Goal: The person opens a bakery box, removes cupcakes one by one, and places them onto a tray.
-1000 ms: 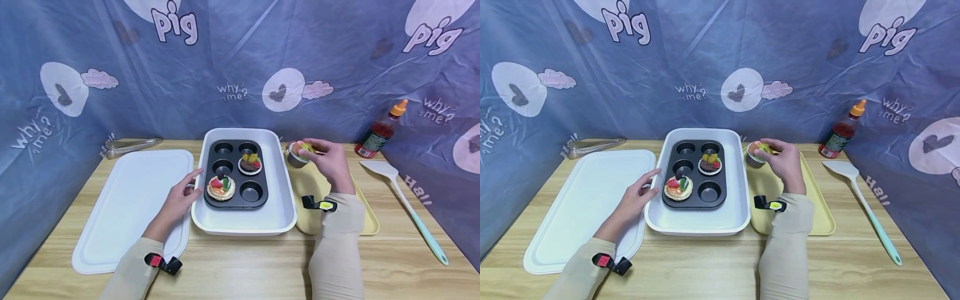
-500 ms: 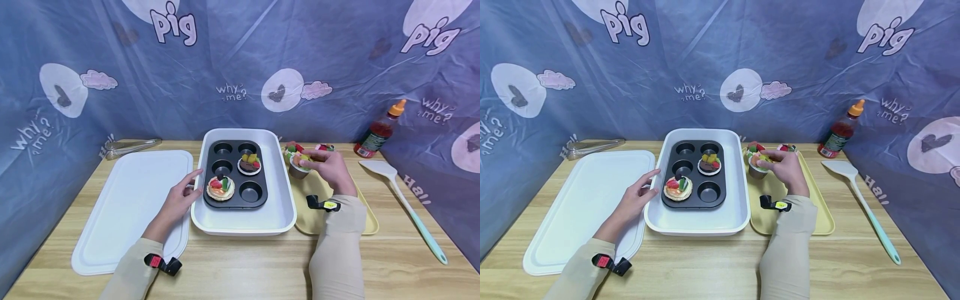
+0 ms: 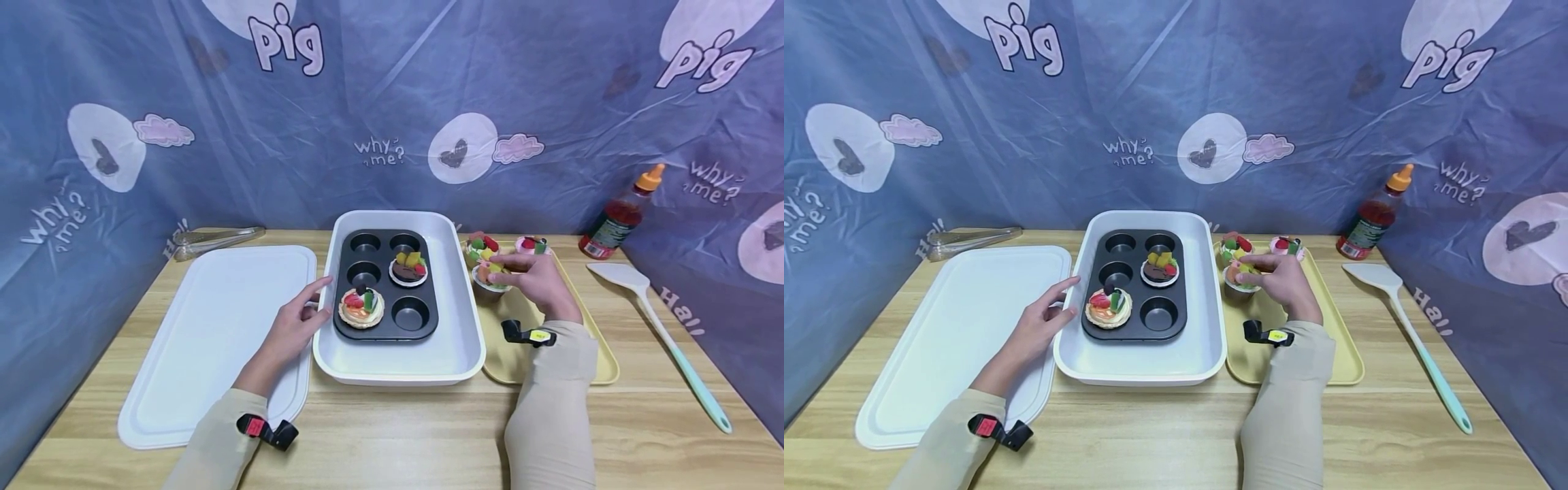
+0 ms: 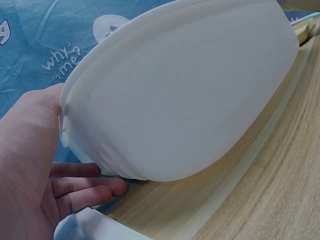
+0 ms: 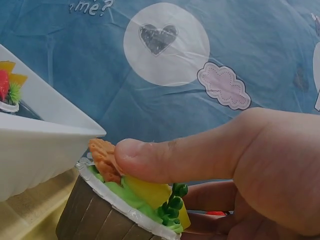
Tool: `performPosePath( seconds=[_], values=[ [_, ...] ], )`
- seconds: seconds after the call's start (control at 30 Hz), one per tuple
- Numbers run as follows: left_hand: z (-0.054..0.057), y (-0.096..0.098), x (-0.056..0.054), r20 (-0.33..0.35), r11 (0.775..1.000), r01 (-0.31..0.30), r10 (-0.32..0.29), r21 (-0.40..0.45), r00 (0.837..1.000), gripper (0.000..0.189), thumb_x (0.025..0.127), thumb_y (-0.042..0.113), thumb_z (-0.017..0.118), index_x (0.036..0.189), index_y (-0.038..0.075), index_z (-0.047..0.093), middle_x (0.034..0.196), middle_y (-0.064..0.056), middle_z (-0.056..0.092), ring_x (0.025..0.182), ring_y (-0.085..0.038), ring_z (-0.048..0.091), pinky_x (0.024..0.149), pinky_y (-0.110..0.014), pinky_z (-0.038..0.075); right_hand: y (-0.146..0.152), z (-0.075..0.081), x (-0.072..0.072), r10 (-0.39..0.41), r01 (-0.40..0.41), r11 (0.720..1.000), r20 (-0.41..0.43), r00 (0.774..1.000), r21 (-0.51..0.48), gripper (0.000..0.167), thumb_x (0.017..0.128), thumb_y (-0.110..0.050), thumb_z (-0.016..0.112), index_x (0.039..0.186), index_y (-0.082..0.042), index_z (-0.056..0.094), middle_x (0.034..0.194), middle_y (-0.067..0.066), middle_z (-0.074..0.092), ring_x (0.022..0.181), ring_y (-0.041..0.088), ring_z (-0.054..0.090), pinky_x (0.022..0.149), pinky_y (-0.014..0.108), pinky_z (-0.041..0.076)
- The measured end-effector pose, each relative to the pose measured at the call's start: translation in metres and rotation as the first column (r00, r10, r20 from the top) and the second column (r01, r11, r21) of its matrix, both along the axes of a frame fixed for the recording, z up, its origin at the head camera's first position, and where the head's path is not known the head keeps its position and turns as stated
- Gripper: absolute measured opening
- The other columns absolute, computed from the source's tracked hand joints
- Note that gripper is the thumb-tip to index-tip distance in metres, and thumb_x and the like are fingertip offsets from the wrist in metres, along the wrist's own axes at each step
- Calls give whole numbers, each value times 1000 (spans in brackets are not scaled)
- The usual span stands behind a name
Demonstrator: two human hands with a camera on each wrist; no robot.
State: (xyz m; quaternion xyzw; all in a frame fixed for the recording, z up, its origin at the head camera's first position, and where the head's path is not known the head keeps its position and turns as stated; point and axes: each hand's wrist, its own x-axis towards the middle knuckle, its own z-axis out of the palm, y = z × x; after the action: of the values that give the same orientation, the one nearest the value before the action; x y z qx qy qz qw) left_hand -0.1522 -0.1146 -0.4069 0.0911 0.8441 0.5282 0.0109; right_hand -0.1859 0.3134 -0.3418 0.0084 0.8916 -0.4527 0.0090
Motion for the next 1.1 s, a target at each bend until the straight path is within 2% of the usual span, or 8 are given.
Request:
performPosePath(
  seconds=[0.1, 0.2, 0.6, 0.83, 1.1],
  values=[
    [0, 0, 0, -1, 1000, 1, -1, 1, 1000, 55, 98, 18, 62, 150, 28, 48, 123, -16, 61, 81, -17, 54, 74, -26, 43, 0, -2, -2, 11, -11, 1000, -5, 1000, 4, 52, 84, -22, 82, 131, -5, 68, 137, 19, 62, 132, 30, 52, 108, 45, 39],
    [0, -1, 1, -3, 1000, -1, 1, 4, 1000, 55, 98, 17, 62, 150, 28, 49, 122, -16, 61, 80, -17, 53, 74, -26, 43, -1, -4, -3, 16, -16, 1000, 2, 1000, -1, 53, 82, -23, 84, 130, -6, 68, 137, 18, 62, 133, 30, 51, 111, 50, 36],
    [-1, -1, 1, 1, 1000, -3, 3, 6, 1000, 55, 98, 18, 62, 150, 27, 48, 122, -16, 60, 81, -17, 53, 74, -26, 43, -2, -7, -4, 3, -1, 999, 40, 999, -45, 55, 82, -19, 84, 132, -3, 66, 139, 21, 60, 133, 31, 50, 112, 49, 36],
    [-2, -1, 0, 4, 1000, -9, 9, -14, 1000, 55, 97, 19, 61, 150, 29, 48, 123, -15, 59, 81, -16, 54, 74, -26, 43, 0, -7, -2, 12, -11, 1000, 43, 999, -25, 56, 81, -25, 84, 131, -6, 67, 138, 19, 61, 131, 29, 50, 111, 48, 35],
    [-1, 0, 0, 3, 1000, 0, 0, -9, 1000, 55, 98, 18, 61, 150, 28, 48, 123, -16, 60, 82, -18, 54, 77, -28, 44, 0, -6, -2, 12, -10, 999, 61, 998, -34, 59, 78, -21, 86, 132, -5, 66, 139, 20, 60, 132, 31, 49, 112, 50, 33]
  ],
)
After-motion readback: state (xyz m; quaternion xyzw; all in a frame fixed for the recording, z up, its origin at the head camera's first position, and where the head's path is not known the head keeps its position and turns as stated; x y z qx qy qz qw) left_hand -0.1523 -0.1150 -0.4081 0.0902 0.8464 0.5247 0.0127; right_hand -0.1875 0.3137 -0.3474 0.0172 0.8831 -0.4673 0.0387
